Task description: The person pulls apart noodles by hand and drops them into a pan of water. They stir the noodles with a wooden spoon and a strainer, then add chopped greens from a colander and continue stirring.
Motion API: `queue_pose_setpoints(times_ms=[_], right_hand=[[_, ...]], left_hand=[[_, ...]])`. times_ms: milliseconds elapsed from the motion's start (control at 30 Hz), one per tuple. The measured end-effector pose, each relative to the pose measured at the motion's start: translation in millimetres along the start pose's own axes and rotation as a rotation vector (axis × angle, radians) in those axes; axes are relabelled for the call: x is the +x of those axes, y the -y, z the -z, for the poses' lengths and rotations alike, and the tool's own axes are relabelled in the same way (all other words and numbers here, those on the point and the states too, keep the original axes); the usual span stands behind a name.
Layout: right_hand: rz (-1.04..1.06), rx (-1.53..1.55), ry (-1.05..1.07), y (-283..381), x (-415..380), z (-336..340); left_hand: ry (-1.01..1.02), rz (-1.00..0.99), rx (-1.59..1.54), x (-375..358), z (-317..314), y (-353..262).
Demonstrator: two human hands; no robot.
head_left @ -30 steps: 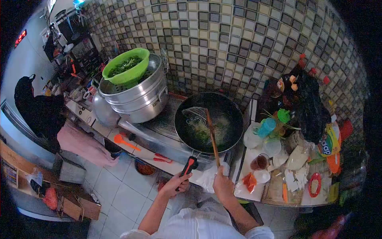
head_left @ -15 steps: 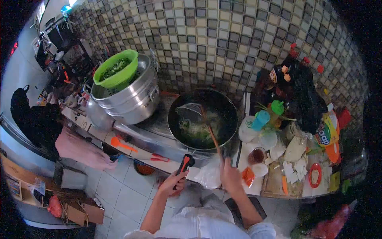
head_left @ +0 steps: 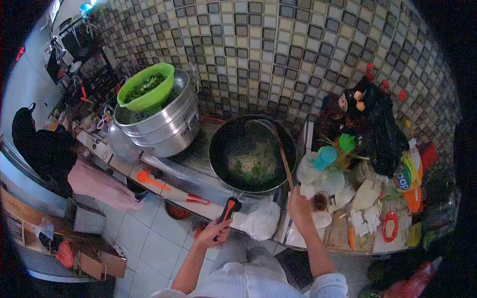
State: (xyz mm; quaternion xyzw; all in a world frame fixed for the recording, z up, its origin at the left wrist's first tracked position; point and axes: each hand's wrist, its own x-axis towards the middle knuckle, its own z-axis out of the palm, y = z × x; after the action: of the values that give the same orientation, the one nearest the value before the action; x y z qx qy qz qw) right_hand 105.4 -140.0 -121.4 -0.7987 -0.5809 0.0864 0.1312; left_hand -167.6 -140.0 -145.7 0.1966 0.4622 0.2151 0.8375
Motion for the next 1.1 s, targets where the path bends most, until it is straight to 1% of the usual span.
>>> queue_pose_setpoints(times_ms=[67, 100, 133, 167, 200, 233, 300, 333, 367, 433, 500, 533, 567, 600, 633, 700, 733, 767, 833, 867, 933, 967, 1033, 1100], right_hand=[[-0.058, 0.073, 0.097, -2, -3, -4], [-0.053, 0.074, 0.085, -3, -7, -4], [-0.036, 0.123, 0.085, -2, -13, -3], [-0.021, 0.172, 0.088, -3, -19, -3], [-0.062, 0.291, 0.172, -6, -24, -4], [-0.064, 0.296, 0.165, -1, -31, 3], [-0.207, 0.514, 0.375, 16, -41, 25], [-0.202, 0.522, 0.349, 18, -45, 24], [-0.208, 0.555, 0.373, 18, -53, 20], [-0.220, 0.589, 0.409, 19, -56, 18], [-0.185, 0.686, 0.461, 20, -60, 18], [-0.193, 0.683, 0.470, 14, -61, 6], [-0.129, 0.655, 0.389, 2, -59, -14], [-0.063, 0.629, 0.309, -1, -59, -21], [-0.073, 0.629, 0.327, -4, -65, -22], [0.042, 0.507, 0.097, 9, -69, 3], [-0.012, 0.519, 0.176, 20, -71, 25], [-0.019, 0.523, 0.185, 25, -76, 32], [-0.069, 0.403, 0.173, 30, -81, 40], [-0.072, 0.403, 0.177, 32, -84, 43], [-0.071, 0.299, 0.165, 34, -88, 46], [-0.070, 0.298, 0.169, 36, -90, 46], [-0.038, 0.199, 0.111, 38, -93, 46], [-0.012, 0.209, 0.096, 34, -95, 39]], left_hand=[[0.039, 0.008, -0.014, 2, 4, 0], [0.070, 0.033, -0.030, 3, 6, 0], [0.057, 0.008, 0.062, 4, 4, -1], [0.059, 0.004, 0.067, 1, 2, -3], [0.017, 0.034, 0.028, -8, -5, -6], [-0.024, 0.063, -0.006, -12, -8, -10], [0.012, 0.033, -0.003, -8, -1, -3], [0.045, 0.016, -0.019, -5, 2, -1], [0.055, 0.002, -0.003, 1, 4, -3], [0.031, 0.080, 0.017, 3, 8, -2], [0.035, 0.075, 0.019, 7, 12, 0], [0.043, 0.064, 0.017, 8, 12, 2], [0.041, 0.073, 0.010, 8, 12, 3], [0.032, 0.090, 0.026, 8, 11, 1], [0.017, 0.114, 0.041, 4, 10, 0], [-0.004, 0.113, 0.034, -1, 5, -2], [0.028, 0.112, 0.029, 1, 8, -2], [0.061, 0.108, 0.025, 2, 9, -3], [0.038, 0.094, 0.027, -6, -1, -8], [0.022, 0.079, 0.048, -7, -3, -10], [0.004, 0.066, 0.063, -6, -1, -6], [0.031, 0.061, 0.038, 0, 5, -3], [0.058, 0.056, 0.010, 4, 10, 0], [0.083, 0.050, -0.009, 5, 11, 1]])
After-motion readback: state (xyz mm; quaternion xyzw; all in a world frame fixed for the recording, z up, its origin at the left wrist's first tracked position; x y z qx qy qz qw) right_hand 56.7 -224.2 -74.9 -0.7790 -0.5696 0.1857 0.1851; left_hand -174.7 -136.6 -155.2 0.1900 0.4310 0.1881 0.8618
